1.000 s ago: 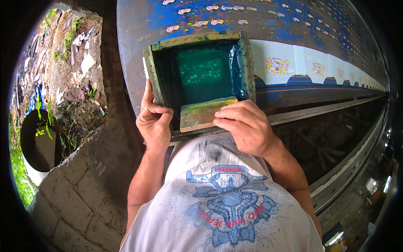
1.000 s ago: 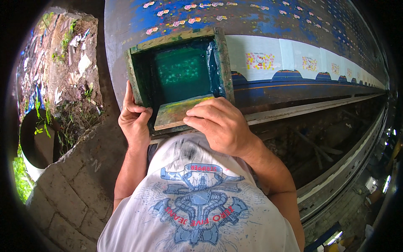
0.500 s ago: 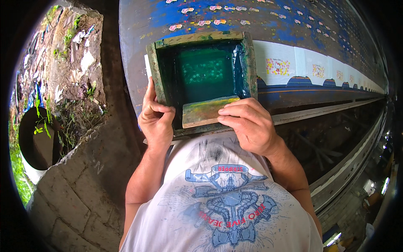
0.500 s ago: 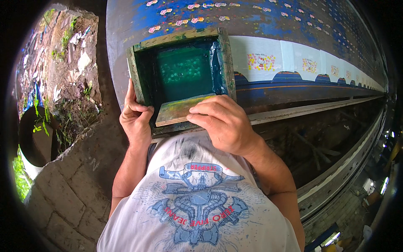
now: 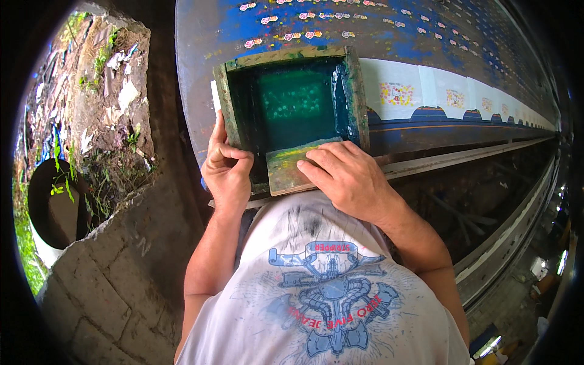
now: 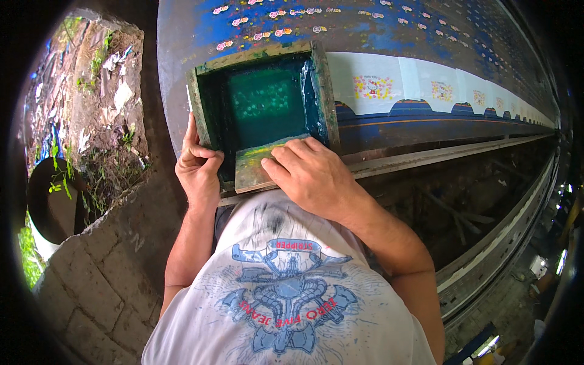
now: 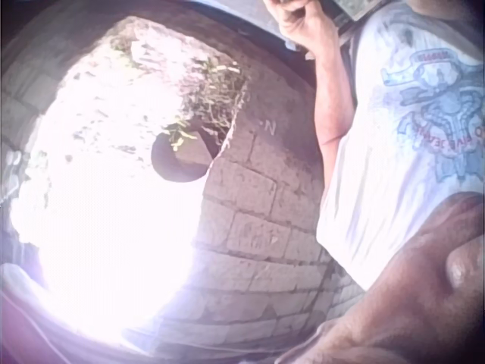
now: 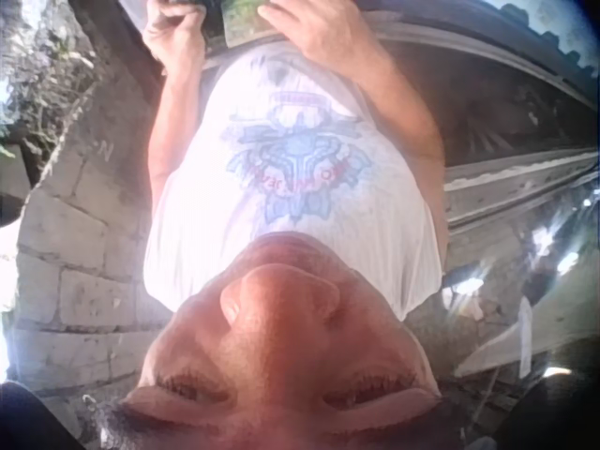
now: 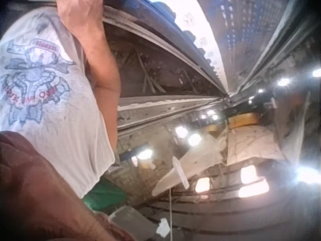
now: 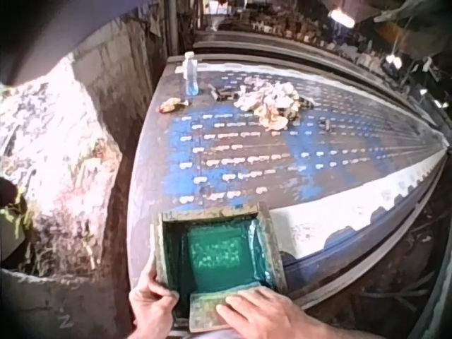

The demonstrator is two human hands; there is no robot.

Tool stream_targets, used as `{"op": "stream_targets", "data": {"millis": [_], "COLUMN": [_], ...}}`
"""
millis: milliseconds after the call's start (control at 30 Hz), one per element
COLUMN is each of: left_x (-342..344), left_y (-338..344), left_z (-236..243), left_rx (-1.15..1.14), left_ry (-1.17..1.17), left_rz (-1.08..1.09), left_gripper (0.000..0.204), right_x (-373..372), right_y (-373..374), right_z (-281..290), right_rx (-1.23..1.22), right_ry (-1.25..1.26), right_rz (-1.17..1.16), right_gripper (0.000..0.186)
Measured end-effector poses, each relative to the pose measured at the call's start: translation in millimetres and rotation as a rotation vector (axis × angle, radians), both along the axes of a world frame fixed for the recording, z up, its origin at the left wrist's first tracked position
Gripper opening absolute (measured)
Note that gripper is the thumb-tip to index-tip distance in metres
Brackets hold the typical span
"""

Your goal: The person repeatedly rubs a green viscous substance in a square wooden frame using a yellow squeegee. They walk between workstations, pick up a hammer, and continue the rubbing motion on the same frame.

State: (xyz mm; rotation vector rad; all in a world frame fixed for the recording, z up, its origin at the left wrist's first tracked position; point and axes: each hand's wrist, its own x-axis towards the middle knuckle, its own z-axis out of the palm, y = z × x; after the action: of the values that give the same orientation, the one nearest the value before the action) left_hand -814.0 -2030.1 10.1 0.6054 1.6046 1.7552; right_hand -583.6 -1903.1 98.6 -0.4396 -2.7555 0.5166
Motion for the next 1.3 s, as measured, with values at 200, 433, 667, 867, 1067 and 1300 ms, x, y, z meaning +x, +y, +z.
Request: {"op": "stream_targets", "data": {"millis": [200,433,667,867,1067,1300], "left_x": [-2,-2,-1,-1,3,1], "left_y": [1,3,2,-1,4,6], "left_z": [-10,-10,-7,-11,-2,4], "left_rx": [0.029,0.072,0.048,0.043,0.008,0.022], "left_ry": [0.066,0.004,0.085,0.155,0.146,0.129], "left_rz": [0.013,-0.015,-0.022,-0.031,-0.026,-0.055], "left_gripper": [0.030,0.029,0.027,0.026,0.032,0.032], "right_x": [-14,-62,-56,-25,-3,20], "right_y": [51,116,87,24,-25,-31], "right_z": [29,5,-14,-15,-10,-6], "right_rx": [-0.217,-0.083,0.040,0.093,0.007,-0.244], "right_ry": [-0.212,-0.035,0.028,-0.029,-0.081,-0.014], "right_rz": [0.134,0.021,-0.050,-0.004,-0.068,-0.091], "right_gripper": [0.023,0.033,0.037,0.034,0.037,0.046]}}
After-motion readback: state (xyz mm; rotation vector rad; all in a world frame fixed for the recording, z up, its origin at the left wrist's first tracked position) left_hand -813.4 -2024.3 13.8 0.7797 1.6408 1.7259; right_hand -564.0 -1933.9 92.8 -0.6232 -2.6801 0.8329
